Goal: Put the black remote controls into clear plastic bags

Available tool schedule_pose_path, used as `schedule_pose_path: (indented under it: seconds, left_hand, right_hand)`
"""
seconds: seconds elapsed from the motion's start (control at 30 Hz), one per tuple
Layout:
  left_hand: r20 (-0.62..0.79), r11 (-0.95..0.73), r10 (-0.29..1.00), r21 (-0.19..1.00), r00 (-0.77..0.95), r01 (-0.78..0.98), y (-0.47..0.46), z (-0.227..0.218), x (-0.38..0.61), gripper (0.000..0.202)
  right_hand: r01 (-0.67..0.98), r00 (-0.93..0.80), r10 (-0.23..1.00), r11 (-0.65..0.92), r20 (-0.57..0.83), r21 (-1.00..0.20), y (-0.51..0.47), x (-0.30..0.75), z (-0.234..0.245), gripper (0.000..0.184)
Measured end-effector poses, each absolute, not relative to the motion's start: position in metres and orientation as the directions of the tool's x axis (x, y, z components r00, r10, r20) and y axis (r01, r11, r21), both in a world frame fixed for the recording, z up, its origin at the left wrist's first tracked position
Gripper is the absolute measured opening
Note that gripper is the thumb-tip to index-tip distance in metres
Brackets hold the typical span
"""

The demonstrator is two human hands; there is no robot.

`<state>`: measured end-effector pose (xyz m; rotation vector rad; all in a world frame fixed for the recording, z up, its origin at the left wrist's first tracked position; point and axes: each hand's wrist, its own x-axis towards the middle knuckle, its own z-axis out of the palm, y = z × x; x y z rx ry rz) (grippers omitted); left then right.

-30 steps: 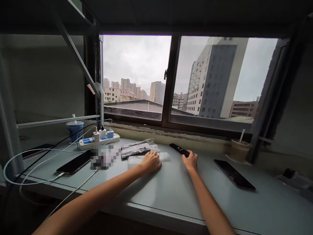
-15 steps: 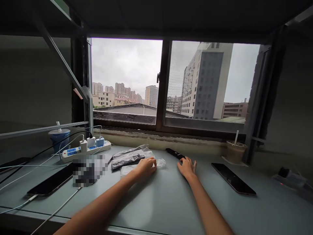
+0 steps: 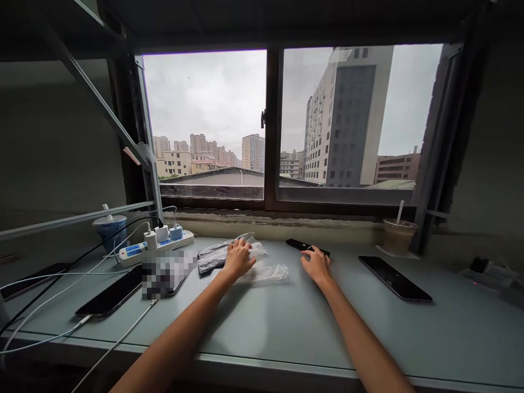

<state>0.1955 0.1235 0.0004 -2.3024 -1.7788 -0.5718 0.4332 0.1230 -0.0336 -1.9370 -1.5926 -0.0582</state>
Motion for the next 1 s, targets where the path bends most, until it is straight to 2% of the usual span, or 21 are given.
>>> schedule_pose_path:
  seconds: [0.07, 0.13, 0.27, 0.37, 0.6, 0.83, 1.0]
  left_hand:
    - [0.359, -0.097, 0.932, 0.104, 0.054, 0.990, 0.129, -0.005, 0.189, 0.043]
    - [0.321, -0.030, 0.947, 0.123, -0.011, 0.992, 0.132, -0.010, 0.188, 0.046]
    - [0.308, -0.071, 0.951, 0.126, 0.029, 0.990, 0.131, -0.014, 0.194, 0.040]
    - [0.314, -0.123, 0.946, 0.123, 0.079, 0.985, 0.130, -0.014, 0.198, 0.038]
    - [0.331, -0.278, 0.917, 0.129, 0.223, 0.952, 0.130, -0.017, 0.207, 0.033]
    - [0.388, -0.449, 0.847, 0.155, 0.364, 0.880, 0.125, -0.014, 0.213, 0.034]
    - [0.446, -0.498, 0.808, 0.166, 0.386, 0.851, 0.122, -0.013, 0.218, 0.032]
  right_hand:
    - [0.888, 0.217, 0.872, 0.010, 0.439, -0.459, 0.121, 0.423, -0.031, 0.029]
    - [0.869, 0.149, 0.864, 0.117, 0.481, -0.481, 0.119, 0.412, -0.029, 0.027]
    - [0.810, -0.020, 0.851, 0.322, 0.525, -0.491, 0.116, 0.393, -0.028, 0.026]
    - [0.779, -0.107, 0.857, 0.388, 0.505, -0.492, 0.113, 0.386, -0.028, 0.027]
    - [0.793, -0.126, 0.896, 0.349, 0.427, -0.500, 0.109, 0.383, -0.026, 0.028]
    - [0.830, 0.044, 0.906, 0.201, 0.420, -0.521, 0.113, 0.388, -0.031, 0.028]
    - [0.820, 0.106, 0.898, 0.163, 0.426, -0.548, 0.114, 0.389, -0.032, 0.026]
